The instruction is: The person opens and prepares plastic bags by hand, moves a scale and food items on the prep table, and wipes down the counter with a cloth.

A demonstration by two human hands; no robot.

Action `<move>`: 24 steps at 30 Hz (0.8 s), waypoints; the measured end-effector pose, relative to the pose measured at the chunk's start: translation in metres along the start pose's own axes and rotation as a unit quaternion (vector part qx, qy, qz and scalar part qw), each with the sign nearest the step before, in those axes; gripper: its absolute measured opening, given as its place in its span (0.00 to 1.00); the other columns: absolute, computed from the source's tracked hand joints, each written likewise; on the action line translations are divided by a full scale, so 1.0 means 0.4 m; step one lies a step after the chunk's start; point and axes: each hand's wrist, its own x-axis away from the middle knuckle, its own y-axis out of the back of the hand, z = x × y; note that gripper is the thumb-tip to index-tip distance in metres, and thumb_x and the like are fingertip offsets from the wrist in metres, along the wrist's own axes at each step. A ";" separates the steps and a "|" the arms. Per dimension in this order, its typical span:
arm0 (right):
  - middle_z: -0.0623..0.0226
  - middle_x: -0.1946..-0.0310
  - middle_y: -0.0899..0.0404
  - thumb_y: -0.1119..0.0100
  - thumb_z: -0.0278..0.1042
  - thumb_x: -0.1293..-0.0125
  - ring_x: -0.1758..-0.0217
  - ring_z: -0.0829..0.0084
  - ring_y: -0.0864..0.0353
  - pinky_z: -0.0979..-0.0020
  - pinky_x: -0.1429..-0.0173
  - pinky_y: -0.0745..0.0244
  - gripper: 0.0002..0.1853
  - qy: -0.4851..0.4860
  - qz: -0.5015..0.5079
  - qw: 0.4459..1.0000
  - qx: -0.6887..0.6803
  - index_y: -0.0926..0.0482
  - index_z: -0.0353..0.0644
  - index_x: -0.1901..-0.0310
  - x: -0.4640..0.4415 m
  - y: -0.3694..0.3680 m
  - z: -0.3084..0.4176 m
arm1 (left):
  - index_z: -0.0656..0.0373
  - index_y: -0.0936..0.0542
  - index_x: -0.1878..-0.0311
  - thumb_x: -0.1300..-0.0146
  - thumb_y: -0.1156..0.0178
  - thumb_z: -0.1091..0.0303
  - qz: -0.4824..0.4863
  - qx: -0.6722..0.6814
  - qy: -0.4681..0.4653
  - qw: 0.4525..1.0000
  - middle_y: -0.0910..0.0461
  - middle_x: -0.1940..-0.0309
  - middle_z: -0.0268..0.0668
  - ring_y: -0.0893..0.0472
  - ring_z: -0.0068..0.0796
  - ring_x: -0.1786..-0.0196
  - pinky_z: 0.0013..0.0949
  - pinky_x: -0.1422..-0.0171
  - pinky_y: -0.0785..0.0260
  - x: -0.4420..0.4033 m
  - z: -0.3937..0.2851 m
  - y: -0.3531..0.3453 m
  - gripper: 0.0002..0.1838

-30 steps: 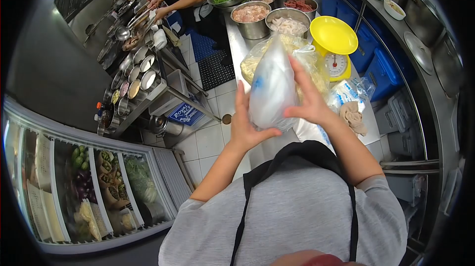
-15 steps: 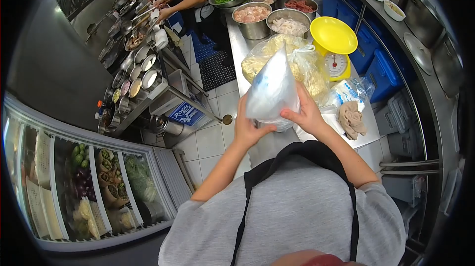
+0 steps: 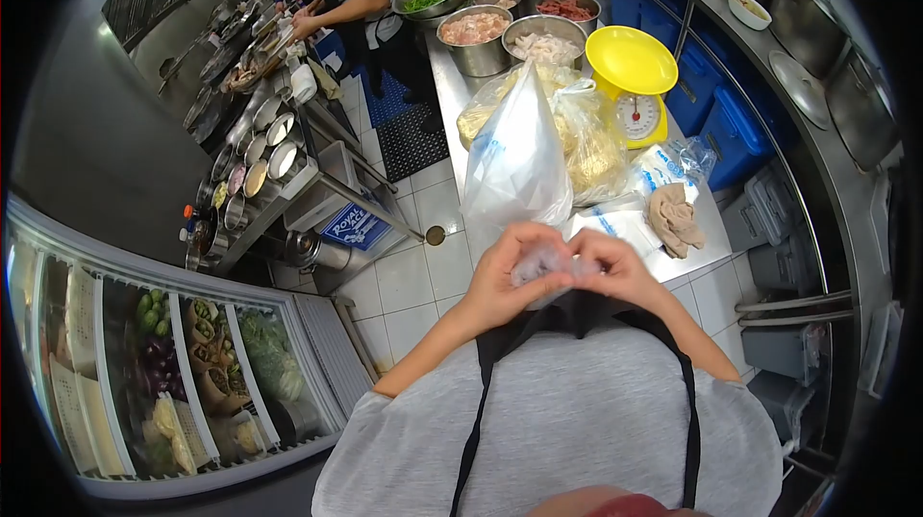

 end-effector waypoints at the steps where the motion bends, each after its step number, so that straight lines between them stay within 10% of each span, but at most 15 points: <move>1: 0.71 0.71 0.30 0.35 0.28 0.47 0.67 0.80 0.33 0.79 0.62 0.40 0.13 -0.013 -0.064 0.997 -0.026 0.33 0.40 0.77 0.007 0.008 0.015 | 0.61 0.34 0.50 0.44 0.40 0.79 -0.022 -0.090 0.026 0.995 0.28 0.57 0.34 0.29 0.22 0.51 0.26 0.48 0.36 -0.003 -0.007 -0.001 0.20; 11: 0.74 0.79 0.37 0.32 0.29 0.52 0.75 0.80 0.38 0.79 0.69 0.44 0.15 0.001 -0.170 0.961 0.218 0.33 0.40 0.77 -0.016 0.147 0.120 | 0.63 0.31 0.50 0.44 0.42 0.82 -0.033 0.077 0.141 0.987 0.23 0.62 0.36 0.24 0.19 0.59 0.20 0.55 0.32 -0.016 0.007 -0.017 0.18; 14: 0.69 0.78 0.34 0.30 0.31 0.56 0.73 0.73 0.33 0.75 0.65 0.36 0.16 0.165 -0.391 0.768 0.479 0.30 0.41 0.73 -0.059 0.118 0.133 | 0.63 0.29 0.52 0.44 0.41 0.82 -0.061 0.078 0.135 0.986 0.22 0.64 0.35 0.23 0.19 0.61 0.20 0.57 0.31 -0.019 0.007 -0.022 0.16; 17: 0.69 0.78 0.33 0.29 0.34 0.56 0.74 0.74 0.32 0.76 0.66 0.34 0.17 0.081 -0.301 0.880 0.359 0.30 0.41 0.72 -0.005 0.060 0.154 | 0.62 0.30 0.51 0.44 0.41 0.82 -0.107 0.080 0.071 0.988 0.23 0.65 0.35 0.23 0.19 0.62 0.20 0.59 0.31 -0.025 0.028 -0.036 0.17; 19: 0.70 0.78 0.32 0.28 0.38 0.55 0.75 0.77 0.32 0.77 0.70 0.35 0.19 -0.052 -0.070 0.961 0.261 0.31 0.40 0.72 -0.002 0.004 0.191 | 0.62 0.31 0.51 0.44 0.41 0.82 -0.113 0.095 -0.023 0.989 0.23 0.67 0.34 0.23 0.19 0.63 0.21 0.59 0.31 -0.033 0.040 -0.050 0.17; 24: 0.73 0.75 0.31 0.29 0.39 0.51 0.72 0.82 0.30 0.79 0.69 0.30 0.19 -0.070 -0.123 0.989 0.048 0.32 0.40 0.70 -0.002 -0.049 0.086 | 0.62 0.31 0.50 0.44 0.41 0.81 -0.029 0.175 0.034 0.984 0.24 0.62 0.35 0.24 0.19 0.60 0.22 0.56 0.31 -0.058 0.000 -0.059 0.18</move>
